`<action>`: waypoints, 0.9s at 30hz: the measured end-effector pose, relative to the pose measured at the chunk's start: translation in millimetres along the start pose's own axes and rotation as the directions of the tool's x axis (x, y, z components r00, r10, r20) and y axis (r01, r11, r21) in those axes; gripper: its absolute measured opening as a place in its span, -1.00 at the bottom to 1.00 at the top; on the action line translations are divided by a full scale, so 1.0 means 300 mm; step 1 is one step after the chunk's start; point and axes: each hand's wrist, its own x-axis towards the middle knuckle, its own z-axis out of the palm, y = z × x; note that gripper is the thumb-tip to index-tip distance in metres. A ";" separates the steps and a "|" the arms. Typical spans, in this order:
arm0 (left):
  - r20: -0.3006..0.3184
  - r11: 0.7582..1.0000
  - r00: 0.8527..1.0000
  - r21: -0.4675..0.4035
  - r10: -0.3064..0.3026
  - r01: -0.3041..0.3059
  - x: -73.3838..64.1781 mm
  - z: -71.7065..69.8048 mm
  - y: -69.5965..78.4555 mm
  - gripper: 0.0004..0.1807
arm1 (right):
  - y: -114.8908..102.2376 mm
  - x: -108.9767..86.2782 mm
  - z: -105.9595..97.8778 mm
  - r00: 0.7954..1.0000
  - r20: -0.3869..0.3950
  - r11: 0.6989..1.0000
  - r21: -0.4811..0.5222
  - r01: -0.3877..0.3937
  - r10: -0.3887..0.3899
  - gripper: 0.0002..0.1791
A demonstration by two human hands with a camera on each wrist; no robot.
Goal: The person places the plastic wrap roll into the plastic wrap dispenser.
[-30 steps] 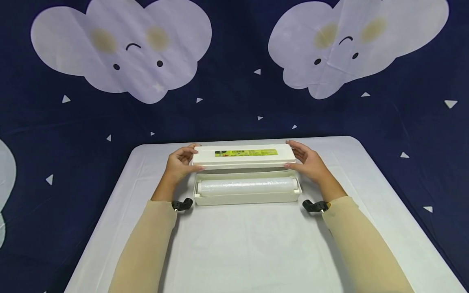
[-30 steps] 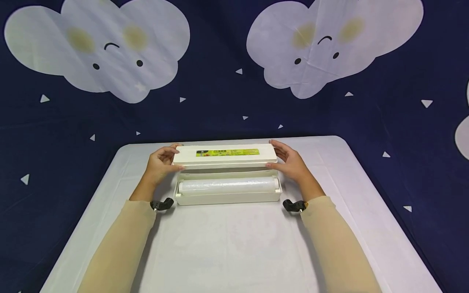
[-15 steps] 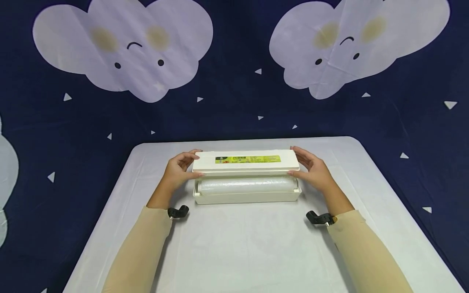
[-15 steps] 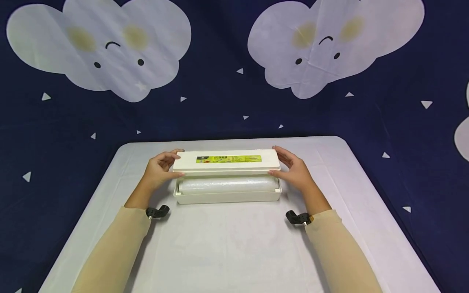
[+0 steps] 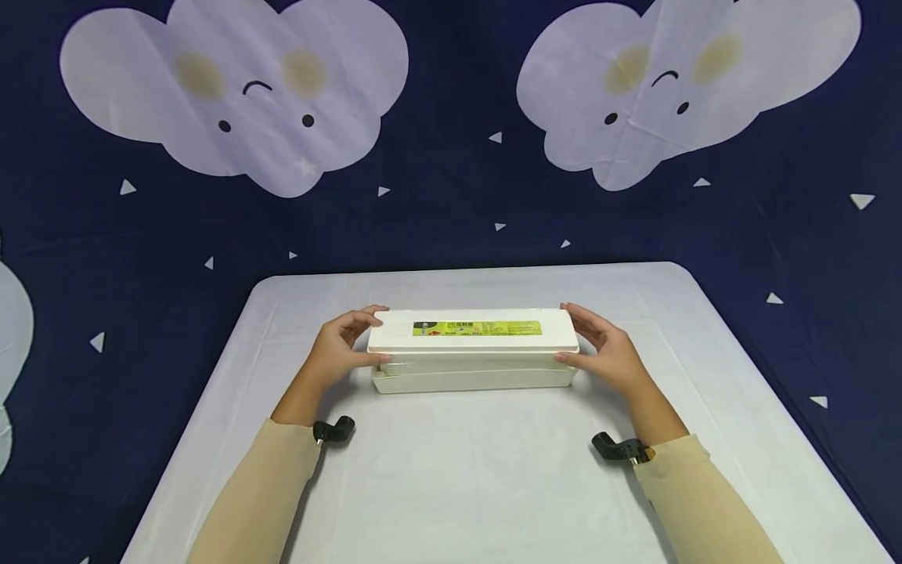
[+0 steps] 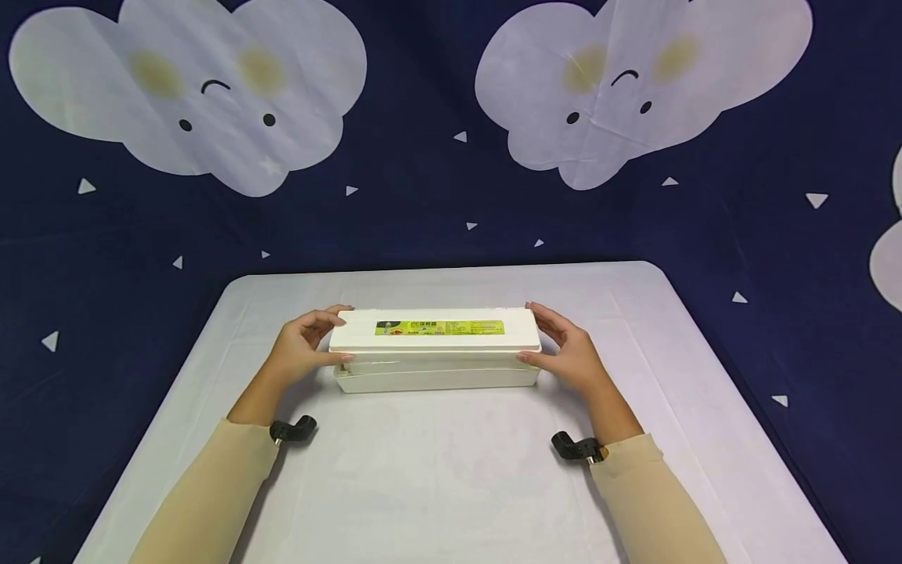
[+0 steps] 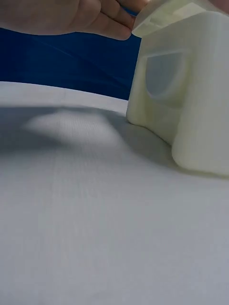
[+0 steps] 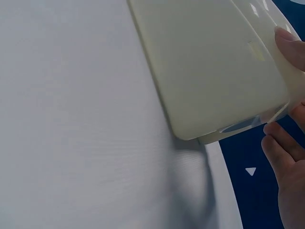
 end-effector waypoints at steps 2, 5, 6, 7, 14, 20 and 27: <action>0.007 1.000 1.000 -0.005 0.014 -0.014 -0.011 0.005 0.001 -0.34 | 0.001 -0.011 0.001 1.000 0.002 1.000 0.013 -0.005 0.005 -0.01; 0.018 0.999 0.999 -0.010 0.031 -0.031 -0.026 0.012 -0.001 -0.34 | 0.002 -0.025 0.002 1.000 0.000 0.999 0.031 -0.006 0.006 -0.02; 0.019 0.999 0.999 -0.008 0.032 -0.032 -0.031 0.014 -0.002 -0.34 | 0.002 -0.028 0.003 1.000 -0.001 0.999 0.038 -0.006 0.006 -0.02; 0.020 0.999 0.999 -0.006 0.032 -0.032 -0.035 0.016 -0.003 -0.34 | 0.002 -0.030 0.004 1.000 -0.003 0.999 0.041 -0.005 0.005 -0.02; 0.020 0.999 0.999 0.004 0.038 -0.038 -0.059 0.021 -0.018 -0.33 | -0.002 -0.042 0.009 1.000 0.000 0.999 0.047 -0.017 0.017 -0.01; 0.020 0.998 0.998 0.026 0.056 -0.056 -0.076 0.028 -0.004 -0.33 | -0.008 -0.052 0.011 1.000 0.003 0.999 0.035 -0.014 0.013 0.00; 0.030 0.996 0.997 0.039 0.074 -0.075 -0.088 0.037 0.004 -0.34 | -0.005 -0.064 0.010 1.000 0.006 0.999 0.051 0.009 -0.010 0.00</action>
